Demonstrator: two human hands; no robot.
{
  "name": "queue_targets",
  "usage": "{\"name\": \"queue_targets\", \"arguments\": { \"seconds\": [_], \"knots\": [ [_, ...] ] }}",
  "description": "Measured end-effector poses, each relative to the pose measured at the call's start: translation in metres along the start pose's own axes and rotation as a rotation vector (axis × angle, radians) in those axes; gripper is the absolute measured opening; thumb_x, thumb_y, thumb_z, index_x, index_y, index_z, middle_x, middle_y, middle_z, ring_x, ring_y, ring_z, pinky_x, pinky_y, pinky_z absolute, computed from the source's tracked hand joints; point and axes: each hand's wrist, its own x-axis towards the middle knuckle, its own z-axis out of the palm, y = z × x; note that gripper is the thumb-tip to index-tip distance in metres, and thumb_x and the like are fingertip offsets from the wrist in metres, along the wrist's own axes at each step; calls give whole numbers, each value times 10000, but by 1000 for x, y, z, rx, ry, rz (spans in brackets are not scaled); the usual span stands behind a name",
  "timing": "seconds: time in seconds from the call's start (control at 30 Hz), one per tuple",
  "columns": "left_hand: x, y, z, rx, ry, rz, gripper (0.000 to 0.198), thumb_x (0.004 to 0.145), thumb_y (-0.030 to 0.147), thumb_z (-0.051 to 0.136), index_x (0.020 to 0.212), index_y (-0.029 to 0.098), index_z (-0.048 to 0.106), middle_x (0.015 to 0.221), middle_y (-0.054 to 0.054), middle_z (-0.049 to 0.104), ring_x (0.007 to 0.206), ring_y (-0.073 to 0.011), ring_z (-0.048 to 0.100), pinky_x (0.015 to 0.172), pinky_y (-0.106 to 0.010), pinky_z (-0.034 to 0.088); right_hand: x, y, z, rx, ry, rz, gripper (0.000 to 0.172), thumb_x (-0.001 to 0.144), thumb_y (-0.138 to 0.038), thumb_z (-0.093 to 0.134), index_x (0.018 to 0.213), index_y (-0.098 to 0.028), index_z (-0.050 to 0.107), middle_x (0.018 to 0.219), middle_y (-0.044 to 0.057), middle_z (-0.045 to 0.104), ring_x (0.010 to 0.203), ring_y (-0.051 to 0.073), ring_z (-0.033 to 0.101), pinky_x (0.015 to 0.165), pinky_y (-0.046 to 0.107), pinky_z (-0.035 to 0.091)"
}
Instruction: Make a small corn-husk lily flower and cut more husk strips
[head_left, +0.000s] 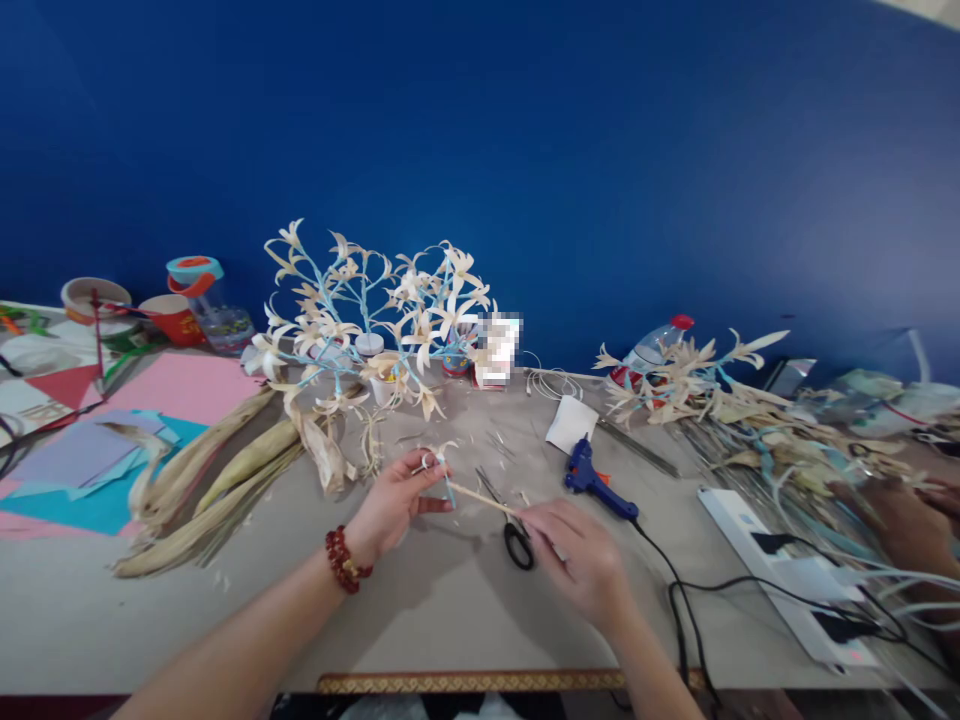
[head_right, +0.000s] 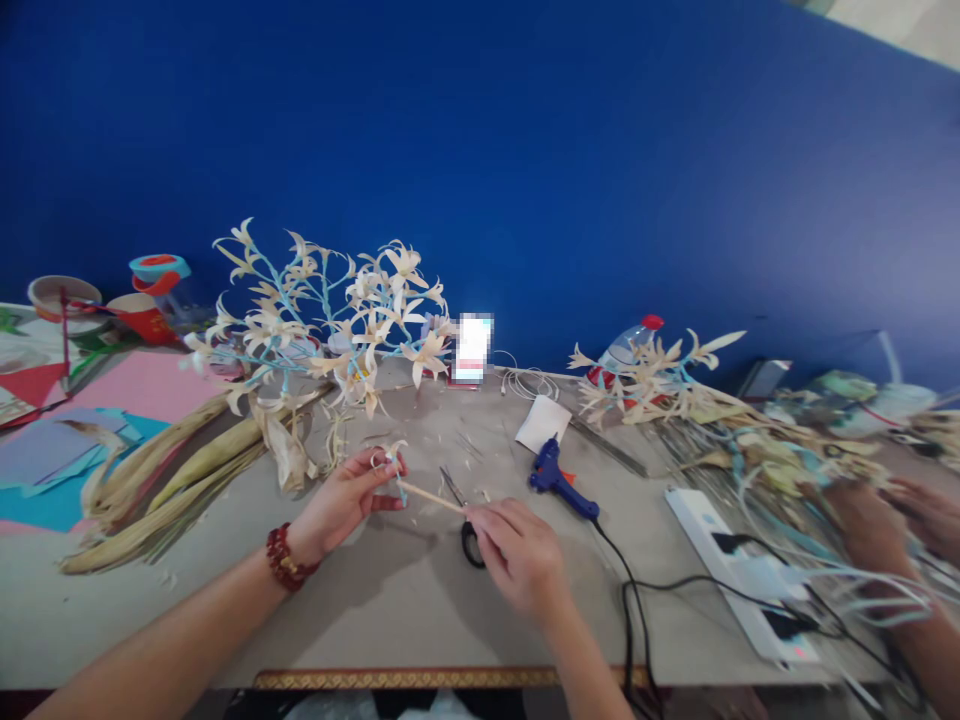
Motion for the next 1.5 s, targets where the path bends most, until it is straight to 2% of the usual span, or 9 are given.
{"name": "queue_targets", "arguments": {
  "seconds": [0.33,0.47,0.7,0.83,0.93,1.03,1.17,1.3,1.5],
  "knots": [
    [-1,1,1,-18,-1,-17,211,688,252,782,753,167,601,906,-43,638,849,-180,607,601,-319,607,-2,-1,6,114,2,75,241,899,-145,498,1087,-236,618,927,67,706,844,210,654,748,332,523],
    [-2,2,2,-27,-17,-17,212,679,259,786,765,167,616,942,-40,649,855,-187,629,597,-308,603,-7,3,9,117,74,159,211,909,-185,499,1075,-227,623,937,81,702,813,205,660,732,322,531],
    [-3,1,1,-30,-65,-4,153,731,223,745,790,166,617,983,-64,644,902,-196,619,601,-309,609,-20,46,6,-192,143,316,224,929,-285,465,1048,-183,626,975,113,703,832,238,678,757,364,538],
    [-3,1,1,-51,-84,-5,138,738,200,737,802,178,616,987,-50,647,910,-192,615,599,-315,612,-21,67,5,-366,70,306,243,931,-273,429,986,-174,644,921,112,711,823,257,675,760,391,530],
    [-4,1,1,-53,-96,8,139,738,203,737,813,178,623,986,-56,651,933,-207,620,601,-313,612,-17,71,3,-447,-23,282,235,922,-241,426,961,-172,648,913,117,701,840,274,655,772,411,515],
    [-5,2,1,-36,-94,13,147,733,216,743,835,177,645,989,-58,652,931,-217,626,599,-314,610,-6,60,0,-458,-33,275,212,909,-243,450,935,-175,649,926,125,684,835,286,629,764,424,494],
    [-6,2,4,-32,-82,13,159,718,224,757,842,177,670,981,-55,649,920,-219,624,587,-316,606,18,19,-1,-140,67,292,186,920,-268,478,908,-191,647,885,96,674,837,251,616,775,378,474],
    [-8,5,7,-17,-57,10,190,688,237,781,841,175,687,942,-57,653,908,-224,629,577,-298,596,43,-26,12,425,-52,375,170,905,-329,540,948,-213,657,883,54,686,780,187,622,707,288,485],
    [-10,7,8,-25,-86,11,140,702,234,774,781,161,685,987,-61,651,776,-175,640,589,-298,583,60,-39,44,1011,-118,547,235,796,-408,678,839,-182,630,768,17,667,742,161,616,703,274,470]
  ]
}}
